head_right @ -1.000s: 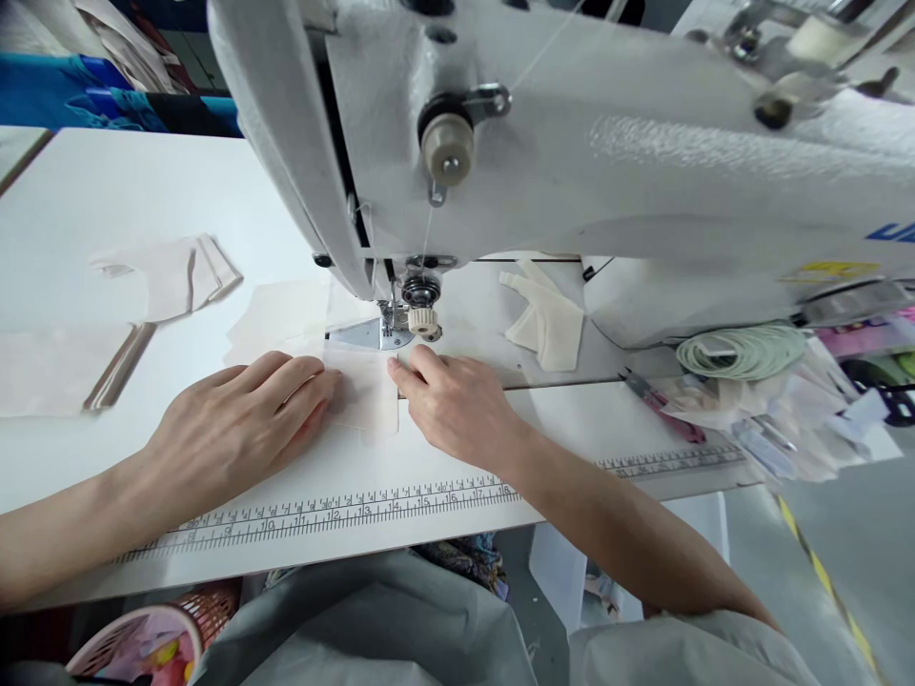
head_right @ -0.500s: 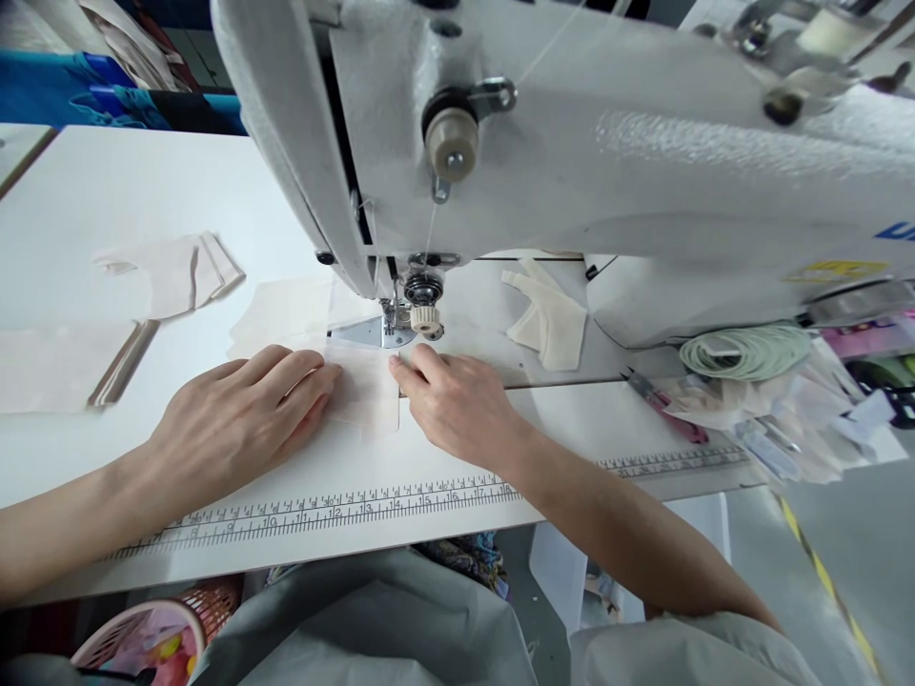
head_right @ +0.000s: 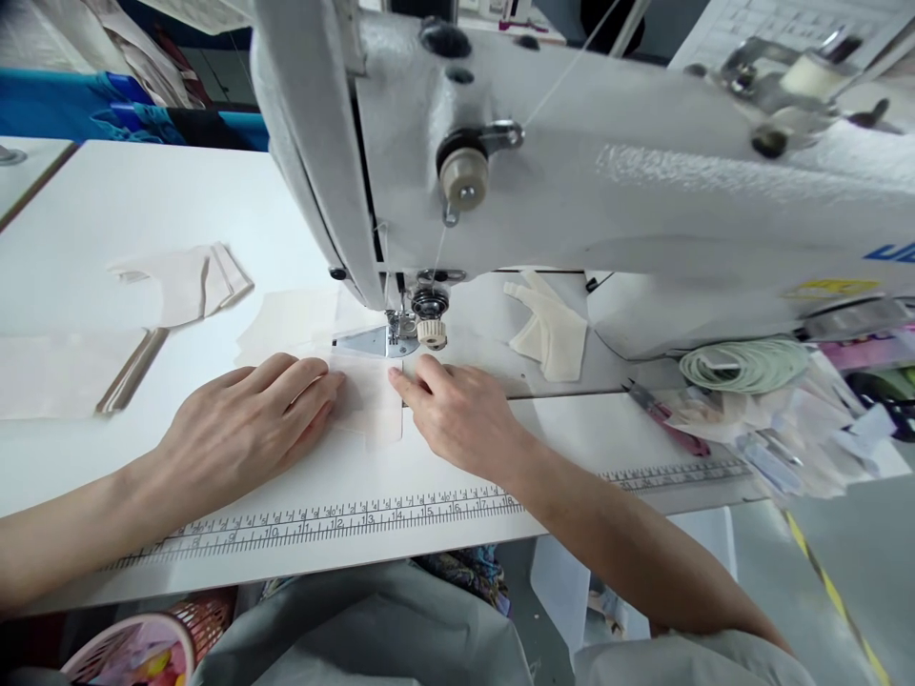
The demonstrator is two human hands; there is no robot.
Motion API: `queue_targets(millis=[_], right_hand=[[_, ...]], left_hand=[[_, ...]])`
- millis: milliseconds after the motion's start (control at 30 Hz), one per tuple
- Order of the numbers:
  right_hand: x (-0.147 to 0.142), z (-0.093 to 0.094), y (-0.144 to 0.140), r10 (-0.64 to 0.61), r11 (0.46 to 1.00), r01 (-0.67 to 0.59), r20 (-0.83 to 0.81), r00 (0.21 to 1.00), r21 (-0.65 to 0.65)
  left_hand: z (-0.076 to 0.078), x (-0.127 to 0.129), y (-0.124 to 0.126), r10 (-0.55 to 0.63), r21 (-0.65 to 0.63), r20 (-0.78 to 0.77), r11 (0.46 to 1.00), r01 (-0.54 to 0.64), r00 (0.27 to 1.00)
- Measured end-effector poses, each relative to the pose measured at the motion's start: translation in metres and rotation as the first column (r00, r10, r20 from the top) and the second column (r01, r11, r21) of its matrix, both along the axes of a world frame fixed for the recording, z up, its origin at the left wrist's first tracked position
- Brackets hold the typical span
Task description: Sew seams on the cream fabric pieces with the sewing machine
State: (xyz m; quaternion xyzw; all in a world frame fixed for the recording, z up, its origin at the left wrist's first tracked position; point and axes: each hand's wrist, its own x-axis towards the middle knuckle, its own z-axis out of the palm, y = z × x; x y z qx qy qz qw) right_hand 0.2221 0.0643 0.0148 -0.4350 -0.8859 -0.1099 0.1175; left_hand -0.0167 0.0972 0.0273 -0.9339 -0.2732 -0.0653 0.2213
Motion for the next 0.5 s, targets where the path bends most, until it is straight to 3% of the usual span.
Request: queue_targets(millis=[500], right_hand=[[-0.0024, 0.0001, -0.0015, -0.045, 0.999, 0.045, 0.036, 0.998, -0.014]], left_hand=[[-0.0017, -0.0001, 0.0005, 0.006, 0.012, 0.008, 1.000, -0.006, 1.000]])
